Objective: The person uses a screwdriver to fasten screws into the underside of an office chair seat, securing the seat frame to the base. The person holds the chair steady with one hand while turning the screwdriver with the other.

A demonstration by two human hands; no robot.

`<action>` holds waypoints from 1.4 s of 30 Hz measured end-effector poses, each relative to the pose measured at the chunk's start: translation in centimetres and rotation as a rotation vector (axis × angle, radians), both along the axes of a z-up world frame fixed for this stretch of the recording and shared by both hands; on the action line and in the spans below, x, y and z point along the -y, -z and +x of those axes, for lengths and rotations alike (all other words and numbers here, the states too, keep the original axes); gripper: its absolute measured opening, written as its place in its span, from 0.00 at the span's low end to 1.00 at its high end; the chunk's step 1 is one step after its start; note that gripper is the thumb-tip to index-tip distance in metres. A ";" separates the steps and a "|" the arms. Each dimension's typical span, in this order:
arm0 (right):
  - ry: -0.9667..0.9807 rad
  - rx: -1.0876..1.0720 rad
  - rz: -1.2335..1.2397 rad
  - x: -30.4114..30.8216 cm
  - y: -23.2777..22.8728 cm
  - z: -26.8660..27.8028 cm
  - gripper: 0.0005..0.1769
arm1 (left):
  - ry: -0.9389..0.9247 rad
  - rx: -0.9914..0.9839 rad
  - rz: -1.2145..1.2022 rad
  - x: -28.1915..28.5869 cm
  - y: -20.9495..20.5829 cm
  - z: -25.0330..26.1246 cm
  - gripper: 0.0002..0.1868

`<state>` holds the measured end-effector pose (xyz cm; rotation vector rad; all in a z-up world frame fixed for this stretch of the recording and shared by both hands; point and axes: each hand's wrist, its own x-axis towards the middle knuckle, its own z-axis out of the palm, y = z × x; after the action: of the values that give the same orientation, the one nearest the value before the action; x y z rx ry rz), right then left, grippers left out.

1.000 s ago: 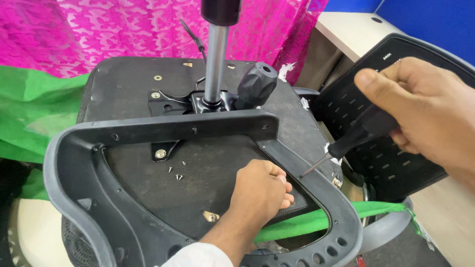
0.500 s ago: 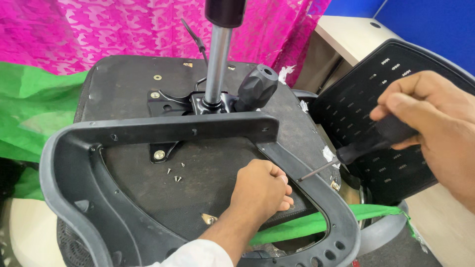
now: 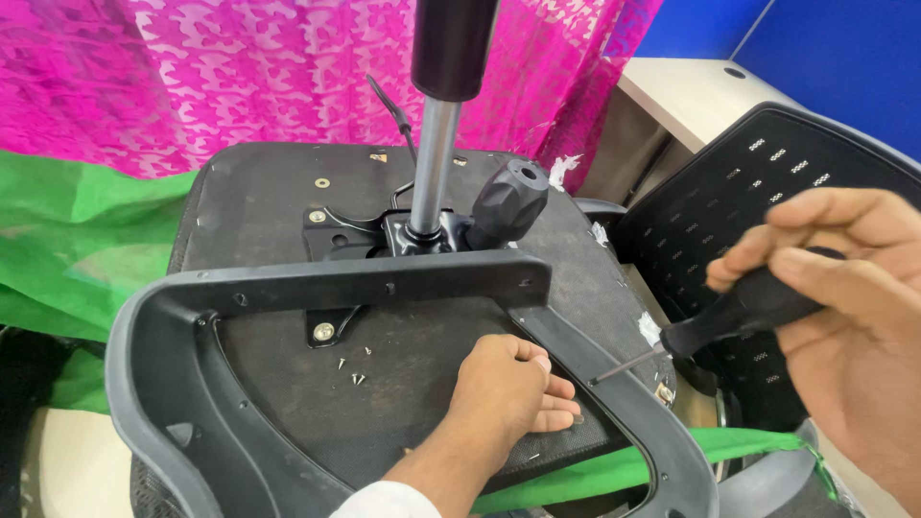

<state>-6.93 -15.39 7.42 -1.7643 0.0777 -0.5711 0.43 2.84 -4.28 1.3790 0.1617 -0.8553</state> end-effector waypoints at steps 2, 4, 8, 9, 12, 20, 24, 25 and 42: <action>0.141 -0.145 -0.094 -0.9 0.0 0.5 0.13 | 0.010 0.013 0.005 -0.1 -0.2 -0.1 0.15; 0.362 -0.462 -0.532 -0.9 -0.7 1.2 0.14 | 0.011 0.019 0.015 -0.1 -0.5 -0.1 0.15; 0.272 -0.366 -0.638 -0.2 -1.2 1.6 0.18 | -0.066 -0.032 0.039 0.3 -0.8 -0.2 0.15; 0.206 -0.283 -0.598 -0.1 -1.1 1.5 0.21 | -0.066 -0.023 0.042 0.3 -0.7 -0.2 0.15; 0.023 -0.111 -0.500 0.0 -0.8 1.0 0.25 | -0.106 -0.016 0.004 0.3 -0.4 -0.2 0.15; 0.136 -0.401 -0.323 0.1 -0.6 2.1 0.12 | -0.260 0.310 0.126 0.0 0.2 1.2 0.10; 0.029 -0.176 -0.359 -1.1 -1.4 2.9 0.10 | -0.112 0.504 0.356 -1.2 -0.8 2.2 0.11; 0.026 -0.106 -0.364 -1.7 -1.5 3.0 0.11 | -0.089 0.502 0.381 -1.4 -1.1 2.0 0.10; 0.091 -0.230 -0.506 -4.6 -0.7 4.5 0.12 | 0.014 0.211 0.441 0.6 -2.4 4.3 0.15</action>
<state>-2.40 -10.74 8.15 -2.3260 0.1863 -0.4761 4.77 2.19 -1.92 1.8753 0.1850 -0.7034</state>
